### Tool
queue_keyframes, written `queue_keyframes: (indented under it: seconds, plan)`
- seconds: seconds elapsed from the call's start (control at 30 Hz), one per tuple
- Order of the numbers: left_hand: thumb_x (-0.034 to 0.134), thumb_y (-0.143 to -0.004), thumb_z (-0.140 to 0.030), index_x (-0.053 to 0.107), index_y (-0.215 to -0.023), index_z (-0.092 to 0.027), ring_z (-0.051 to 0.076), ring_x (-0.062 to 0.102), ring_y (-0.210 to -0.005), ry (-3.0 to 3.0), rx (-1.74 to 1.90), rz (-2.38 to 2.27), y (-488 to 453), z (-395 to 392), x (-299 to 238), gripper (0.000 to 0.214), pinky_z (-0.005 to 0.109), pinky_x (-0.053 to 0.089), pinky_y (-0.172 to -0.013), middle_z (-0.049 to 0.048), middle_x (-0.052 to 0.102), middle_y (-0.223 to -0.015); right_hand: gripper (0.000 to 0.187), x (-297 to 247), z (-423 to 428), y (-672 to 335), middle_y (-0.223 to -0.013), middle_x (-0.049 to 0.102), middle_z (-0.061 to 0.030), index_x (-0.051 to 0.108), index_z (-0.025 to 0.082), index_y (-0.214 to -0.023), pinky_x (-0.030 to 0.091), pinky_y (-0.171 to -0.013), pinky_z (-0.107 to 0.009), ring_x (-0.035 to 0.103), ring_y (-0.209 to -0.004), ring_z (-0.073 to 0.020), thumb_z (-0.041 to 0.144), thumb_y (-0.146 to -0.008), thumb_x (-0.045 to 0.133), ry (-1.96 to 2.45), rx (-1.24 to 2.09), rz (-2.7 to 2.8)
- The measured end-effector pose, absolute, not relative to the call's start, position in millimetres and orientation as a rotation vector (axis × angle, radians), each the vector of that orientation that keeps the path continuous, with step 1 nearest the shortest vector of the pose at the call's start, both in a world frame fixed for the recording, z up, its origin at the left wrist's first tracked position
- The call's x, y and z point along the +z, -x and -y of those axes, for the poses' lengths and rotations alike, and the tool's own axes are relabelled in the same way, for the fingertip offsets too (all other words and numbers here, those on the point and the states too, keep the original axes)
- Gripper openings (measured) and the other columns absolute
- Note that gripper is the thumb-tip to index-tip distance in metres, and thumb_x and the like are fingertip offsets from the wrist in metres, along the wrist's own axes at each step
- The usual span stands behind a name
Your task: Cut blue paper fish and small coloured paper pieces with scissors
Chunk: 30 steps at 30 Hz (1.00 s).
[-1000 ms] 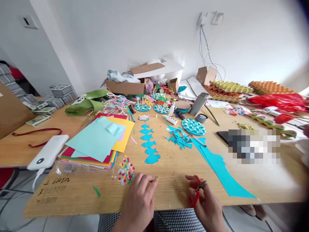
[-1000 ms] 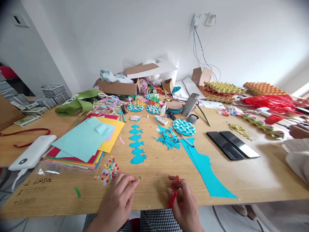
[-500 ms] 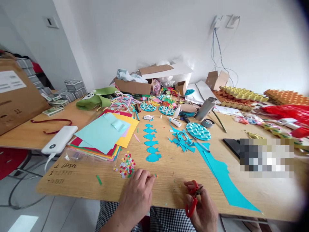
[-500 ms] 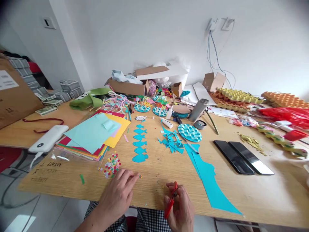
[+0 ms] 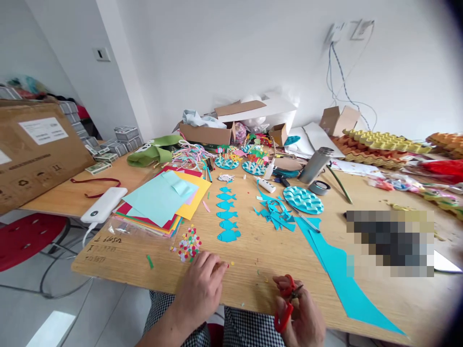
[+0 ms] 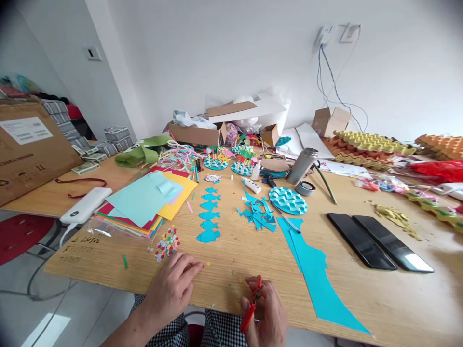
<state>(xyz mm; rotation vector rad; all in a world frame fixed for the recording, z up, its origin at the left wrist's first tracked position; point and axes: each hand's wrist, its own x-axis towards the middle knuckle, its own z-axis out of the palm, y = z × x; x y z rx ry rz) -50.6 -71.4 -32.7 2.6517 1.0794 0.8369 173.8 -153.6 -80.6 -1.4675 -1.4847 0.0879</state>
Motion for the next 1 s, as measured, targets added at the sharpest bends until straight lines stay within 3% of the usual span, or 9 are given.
queue_keyframes:
  seconds: [0.17,0.37,0.47,0.6,1.0]
  plan:
    - [0.043,-0.077,0.000,0.063,-0.103,-0.017,0.023,0.051,-0.092,-2.668,0.743,-1.046,54.2,73.5,-35.5,0.037,0.040,0.051,-0.080,0.0082,0.059,-0.093,0.012,-70.8,153.3,-172.0,-0.096,0.062,-0.0117,0.051,0.022,-0.100,0.053,-0.068,-0.039,0.062,-0.087,-0.0264,0.027,-0.090,0.052,1.432,0.127,1.557]
    - [0.043,-0.083,-0.003,0.059,-0.114,-0.015,0.023,0.051,-0.093,-2.691,0.713,-1.001,58.0,76.0,-35.4,0.037,0.040,0.050,-0.082,0.0092,0.059,-0.097,0.032,-33.4,137.4,-153.7,-0.109,0.061,-0.0140,0.047,0.020,-0.114,0.052,-0.078,-0.042,0.053,-0.101,-0.0290,0.015,-0.083,0.055,1.274,0.251,2.049]
    - [0.044,-0.086,-0.007,0.054,-0.123,-0.016,0.023,0.051,-0.093,-2.712,0.651,-1.030,56.5,76.4,-33.5,0.039,0.040,0.049,-0.081,0.0092,0.059,-0.099,0.032,-21.9,127.5,-143.2,-0.102,0.062,-0.0109,0.048,0.019,-0.107,0.049,-0.080,-0.043,0.052,-0.096,-0.0279,0.010,-0.077,0.056,1.168,0.312,2.203]
    - [0.044,-0.089,-0.010,0.060,-0.108,-0.017,0.024,0.051,-0.089,-2.717,0.583,-1.077,54.6,75.8,-31.7,0.026,0.039,0.049,-0.077,0.0073,0.058,-0.092,0.026,-20.3,121.4,-139.1,-0.098,0.061,-0.0090,0.048,0.018,-0.101,0.045,-0.078,-0.042,0.050,-0.091,-0.0263,0.012,-0.077,0.055,1.134,0.375,2.248]
    - [0.053,-0.081,-0.007,0.059,-0.107,-0.016,0.024,0.050,-0.092,-2.665,0.592,-1.051,56.7,73.6,-37.8,0.028,0.039,0.049,-0.080,0.0067,0.059,-0.095,0.021,-20.3,118.2,-134.8,-0.098,0.061,-0.0077,0.052,0.018,-0.096,0.040,-0.081,-0.042,0.046,-0.091,-0.0260,0.013,-0.076,0.056,1.181,0.473,2.318]
